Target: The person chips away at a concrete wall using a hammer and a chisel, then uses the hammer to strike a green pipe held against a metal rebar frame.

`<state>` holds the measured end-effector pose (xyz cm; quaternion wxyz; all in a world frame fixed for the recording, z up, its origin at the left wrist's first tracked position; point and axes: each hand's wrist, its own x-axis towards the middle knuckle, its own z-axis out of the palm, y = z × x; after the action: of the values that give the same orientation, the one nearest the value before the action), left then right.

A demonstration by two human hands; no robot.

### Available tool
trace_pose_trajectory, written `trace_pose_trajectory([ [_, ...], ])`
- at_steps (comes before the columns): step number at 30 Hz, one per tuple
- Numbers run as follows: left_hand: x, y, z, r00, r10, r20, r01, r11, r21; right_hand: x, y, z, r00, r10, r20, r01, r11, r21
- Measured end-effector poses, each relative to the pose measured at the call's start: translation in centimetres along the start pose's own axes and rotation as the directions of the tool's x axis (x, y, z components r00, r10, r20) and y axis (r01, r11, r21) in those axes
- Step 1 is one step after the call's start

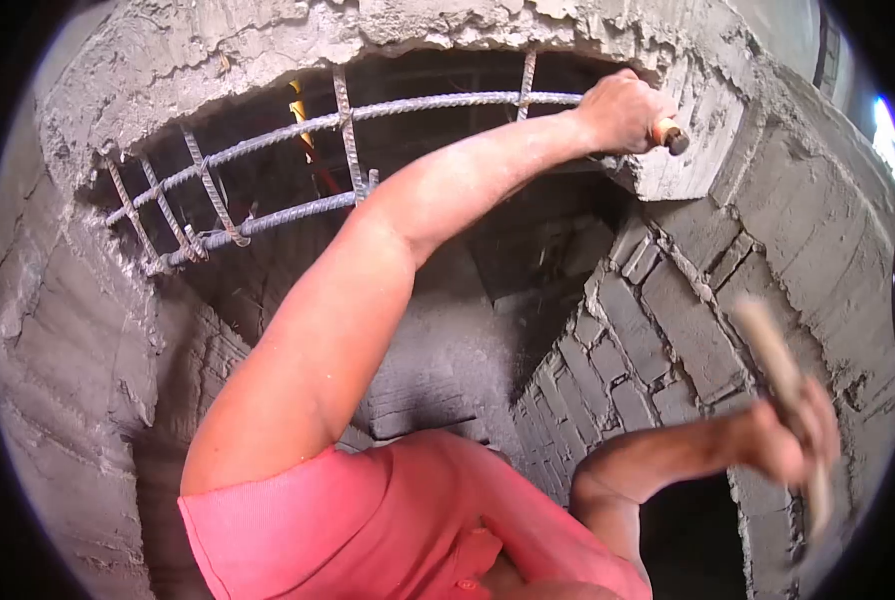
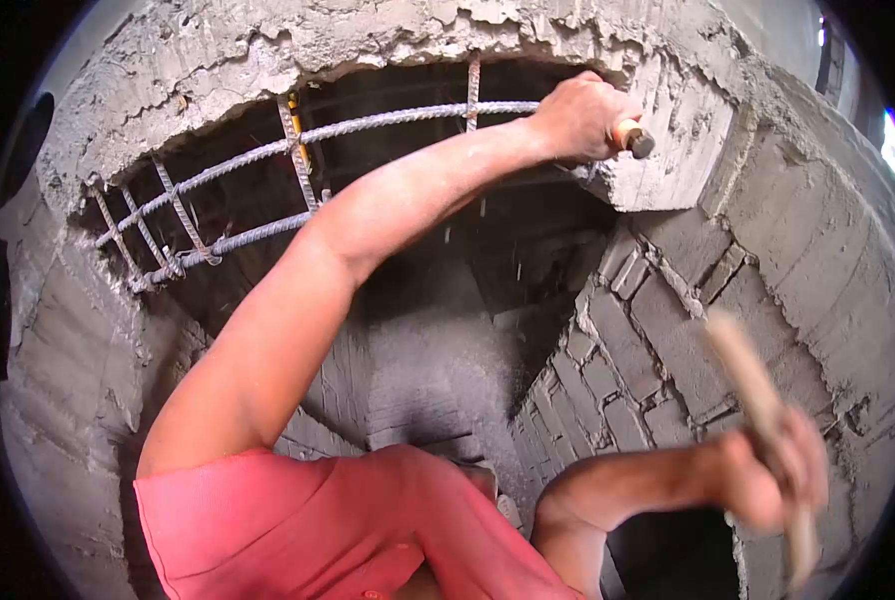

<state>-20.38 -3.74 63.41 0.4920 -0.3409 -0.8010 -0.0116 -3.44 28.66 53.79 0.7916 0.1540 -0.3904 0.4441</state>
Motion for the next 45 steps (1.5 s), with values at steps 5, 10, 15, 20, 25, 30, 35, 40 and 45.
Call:
trace_pose_trajectory([
  [5,0.3,0.2,0.1,0.999,0.001,-0.038,-0.002,0.999,-0.035,-6.0,0.2,2.3,0.849,0.38,-0.367,-0.246,0.899,0.362],
  [10,0.4,0.5,-1.2,0.998,-0.018,0.064,0.011,0.994,0.107,-12.2,-6.9,8.3,-0.046,0.608,0.793,-0.938,-0.299,0.175],
  [15,0.1,-0.3,0.3,1.0,-0.027,0.007,0.028,0.999,-0.039,-1.9,-1.7,1.8,0.851,0.521,0.062,-0.515,0.808,0.285],
  [20,0.1,0.4,-0.3,0.998,-0.066,-0.011,0.065,0.996,-0.065,-5.7,1.0,1.4,0.767,0.566,-0.303,-0.266,0.709,0.653],
  [25,0.3,0.2,-0.8,0.993,-0.058,0.101,0.05,0.995,0.081,-11.4,-7.0,6.0,0.189,0.813,0.551,-0.948,0.005,0.317],
  [30,0.0,0.3,-0.5,0.994,-0.107,0.011,0.107,0.994,-0.018,-6.3,-1.7,5.1,0.902,0.352,0.251,-0.432,0.748,0.504],
  [35,-0.2,0.2,0.0,0.997,-0.06,-0.058,0.06,0.998,0.003,-11.6,-4.8,10.5,0.959,0.282,0.003,-0.281,0.955,0.096],
  [40,0.0,-0.4,-0.3,0.998,0.034,-0.05,-0.033,0.999,0.026,-11.7,-6.4,8.4,-0.097,0.553,0.827,-0.985,-0.172,0.0],
  [45,0.4,1.9,0.0,0.995,-0.024,-0.099,0.019,0.998,-0.052,-11.1,-3.9,5.3,0.361,0.584,0.727,-0.847,-0.121,0.518],
])
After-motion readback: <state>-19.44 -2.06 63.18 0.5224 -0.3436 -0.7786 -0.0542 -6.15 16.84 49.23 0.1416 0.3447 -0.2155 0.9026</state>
